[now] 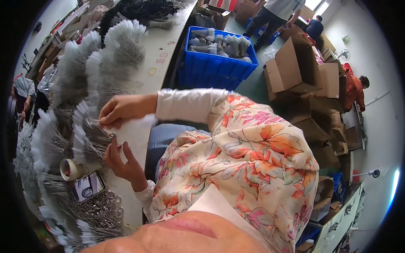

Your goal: Assembling plastic tips and metal rings onto brush bristles at a factory workstation.

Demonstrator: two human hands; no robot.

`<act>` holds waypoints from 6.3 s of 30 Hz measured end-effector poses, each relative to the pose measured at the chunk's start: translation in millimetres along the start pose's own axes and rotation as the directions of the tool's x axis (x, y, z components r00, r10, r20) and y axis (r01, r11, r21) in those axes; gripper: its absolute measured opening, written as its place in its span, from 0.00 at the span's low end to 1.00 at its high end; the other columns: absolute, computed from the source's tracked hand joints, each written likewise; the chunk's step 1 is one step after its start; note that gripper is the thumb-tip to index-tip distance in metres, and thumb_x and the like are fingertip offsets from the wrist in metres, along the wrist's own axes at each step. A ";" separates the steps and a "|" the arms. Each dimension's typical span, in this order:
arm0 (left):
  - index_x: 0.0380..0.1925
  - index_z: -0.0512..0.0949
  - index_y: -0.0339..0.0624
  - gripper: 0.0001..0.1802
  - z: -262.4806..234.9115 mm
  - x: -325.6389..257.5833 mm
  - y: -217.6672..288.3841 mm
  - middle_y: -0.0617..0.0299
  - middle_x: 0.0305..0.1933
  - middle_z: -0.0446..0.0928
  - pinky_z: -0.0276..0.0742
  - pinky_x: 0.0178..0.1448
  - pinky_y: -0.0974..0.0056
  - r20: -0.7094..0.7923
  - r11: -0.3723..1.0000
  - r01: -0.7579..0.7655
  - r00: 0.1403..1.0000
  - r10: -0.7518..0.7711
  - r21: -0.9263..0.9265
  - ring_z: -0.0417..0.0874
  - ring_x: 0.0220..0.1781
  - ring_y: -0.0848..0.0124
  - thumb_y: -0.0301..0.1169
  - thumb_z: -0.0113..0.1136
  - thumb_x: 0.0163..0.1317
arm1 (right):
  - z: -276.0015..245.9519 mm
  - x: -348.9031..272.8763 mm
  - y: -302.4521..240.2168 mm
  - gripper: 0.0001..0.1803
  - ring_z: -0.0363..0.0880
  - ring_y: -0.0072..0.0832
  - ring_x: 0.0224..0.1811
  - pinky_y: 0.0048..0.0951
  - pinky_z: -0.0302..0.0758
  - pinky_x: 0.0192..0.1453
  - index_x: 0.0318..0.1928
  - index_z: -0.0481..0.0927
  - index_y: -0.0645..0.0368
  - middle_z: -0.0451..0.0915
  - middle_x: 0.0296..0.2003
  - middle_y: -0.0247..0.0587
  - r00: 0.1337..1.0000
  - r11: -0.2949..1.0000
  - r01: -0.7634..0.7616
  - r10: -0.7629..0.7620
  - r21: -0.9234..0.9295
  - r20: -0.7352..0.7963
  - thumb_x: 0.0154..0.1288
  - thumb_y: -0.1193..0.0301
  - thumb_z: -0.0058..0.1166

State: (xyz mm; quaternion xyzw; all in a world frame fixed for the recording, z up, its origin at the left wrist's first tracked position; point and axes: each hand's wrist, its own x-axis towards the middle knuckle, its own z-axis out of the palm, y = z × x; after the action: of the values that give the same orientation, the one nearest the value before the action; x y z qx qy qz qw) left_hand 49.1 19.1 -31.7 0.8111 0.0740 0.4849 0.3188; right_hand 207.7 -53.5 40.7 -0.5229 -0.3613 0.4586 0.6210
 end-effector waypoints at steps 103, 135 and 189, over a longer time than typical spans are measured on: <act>0.43 0.77 0.28 0.13 -141.7 -39.4 42.5 0.51 0.45 0.79 0.79 0.46 0.72 -0.118 0.690 0.493 0.762 -0.636 -0.530 0.81 0.43 0.72 0.14 0.56 0.56 | 130.5 6.6 46.7 0.05 0.79 0.35 0.31 0.30 0.76 0.34 0.31 0.81 0.61 0.78 0.32 0.40 0.701 0.733 0.644 -0.451 -0.219 0.553 0.51 0.79 0.61; 0.40 0.79 0.28 0.16 -143.7 -30.9 30.8 0.52 0.41 0.80 0.81 0.44 0.71 -0.265 0.902 0.409 0.862 -0.432 -0.142 0.83 0.39 0.70 0.11 0.57 0.49 | 132.7 27.1 47.5 0.04 0.73 0.16 0.24 0.20 0.68 0.26 0.36 0.82 0.56 0.80 0.27 0.31 0.856 0.983 -0.181 0.148 0.018 0.496 0.61 0.72 0.57; 0.50 0.66 0.30 0.16 -446.4 -138.8 -101.9 0.46 0.38 0.76 0.83 0.38 0.59 -0.748 0.577 0.804 0.294 -0.596 -0.144 0.82 0.34 0.60 0.27 0.48 0.65 | 62.0 24.9 73.1 0.06 0.75 0.33 0.31 0.30 0.71 0.37 0.34 0.79 0.58 0.76 0.27 0.39 0.829 0.467 0.545 -0.424 -0.696 0.365 0.53 0.77 0.59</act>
State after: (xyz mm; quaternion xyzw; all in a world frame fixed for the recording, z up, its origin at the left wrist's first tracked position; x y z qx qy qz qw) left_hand -375.9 238.4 -48.6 0.4596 0.6067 0.5576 0.3313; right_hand 144.0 -7.8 -19.8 -0.5794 -0.6983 0.0962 0.4091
